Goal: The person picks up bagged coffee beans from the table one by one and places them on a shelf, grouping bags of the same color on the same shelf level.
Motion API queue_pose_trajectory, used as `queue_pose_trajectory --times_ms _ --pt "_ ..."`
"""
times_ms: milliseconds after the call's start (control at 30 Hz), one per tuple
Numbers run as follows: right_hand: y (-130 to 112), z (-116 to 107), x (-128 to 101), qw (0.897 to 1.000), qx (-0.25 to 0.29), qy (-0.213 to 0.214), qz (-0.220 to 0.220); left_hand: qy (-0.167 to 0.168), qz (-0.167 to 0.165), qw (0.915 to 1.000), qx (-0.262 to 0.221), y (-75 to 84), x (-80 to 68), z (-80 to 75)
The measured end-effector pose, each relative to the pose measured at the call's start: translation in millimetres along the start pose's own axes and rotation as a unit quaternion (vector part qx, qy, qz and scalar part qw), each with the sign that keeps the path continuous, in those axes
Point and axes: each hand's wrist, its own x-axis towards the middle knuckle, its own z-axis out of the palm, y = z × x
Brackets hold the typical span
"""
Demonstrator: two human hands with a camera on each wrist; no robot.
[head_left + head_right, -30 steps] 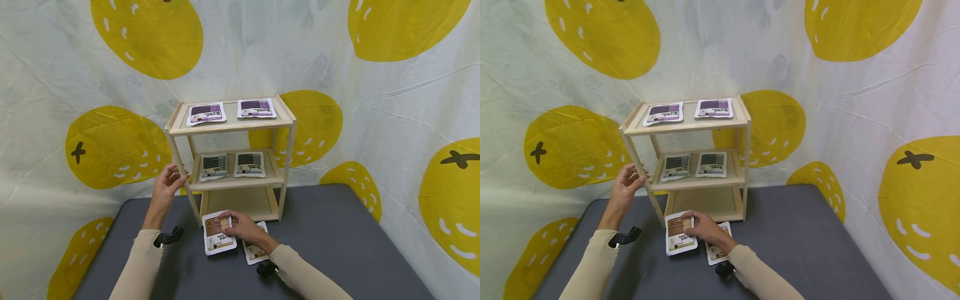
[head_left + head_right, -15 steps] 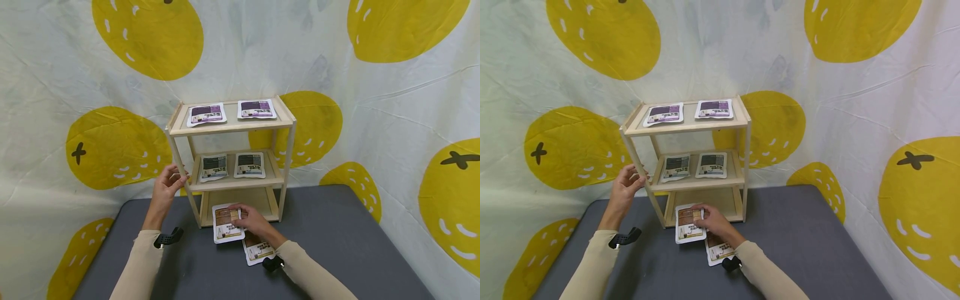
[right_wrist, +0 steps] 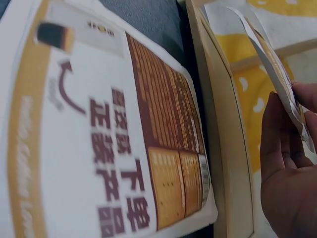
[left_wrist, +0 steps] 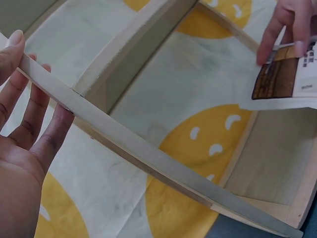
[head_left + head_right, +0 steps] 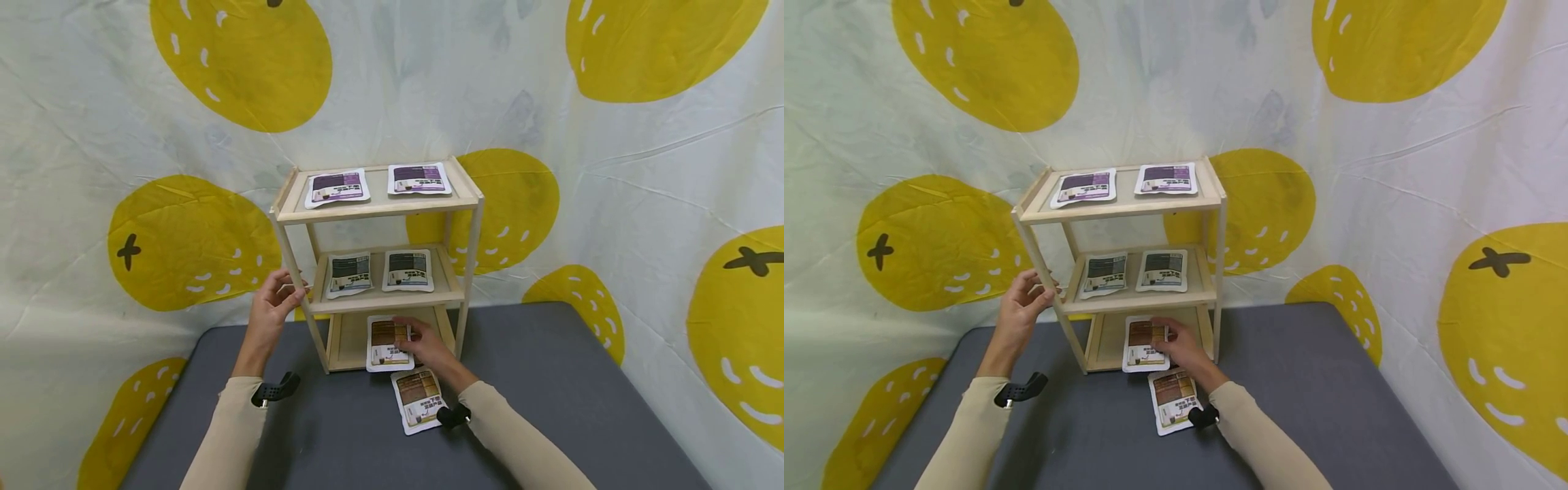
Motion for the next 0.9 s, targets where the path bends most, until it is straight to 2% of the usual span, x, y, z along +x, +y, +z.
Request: queue_pose_trajectory --times_ms 167,300,700,900 --pt "-5.1 -7.4 0.3 1.000 -0.015 0.027 -0.003 0.001 -0.002 1.0000 0.003 -0.2 -0.2 -0.1" --pt "5.3 -11.5 7.5 0.999 -0.032 0.040 0.006 0.000 -0.004 1.0000 0.005 0.4 -0.5 0.1" --pt "10.7 -15.1 12.8 0.997 -0.038 0.054 0.040 -0.005 -0.006 1.0000 0.005 -0.8 1.4 -0.7" --pt "13.3 -15.4 15.3 0.996 -0.049 0.046 0.055 -0.002 -0.008 0.9999 0.007 0.1 0.5 0.1"
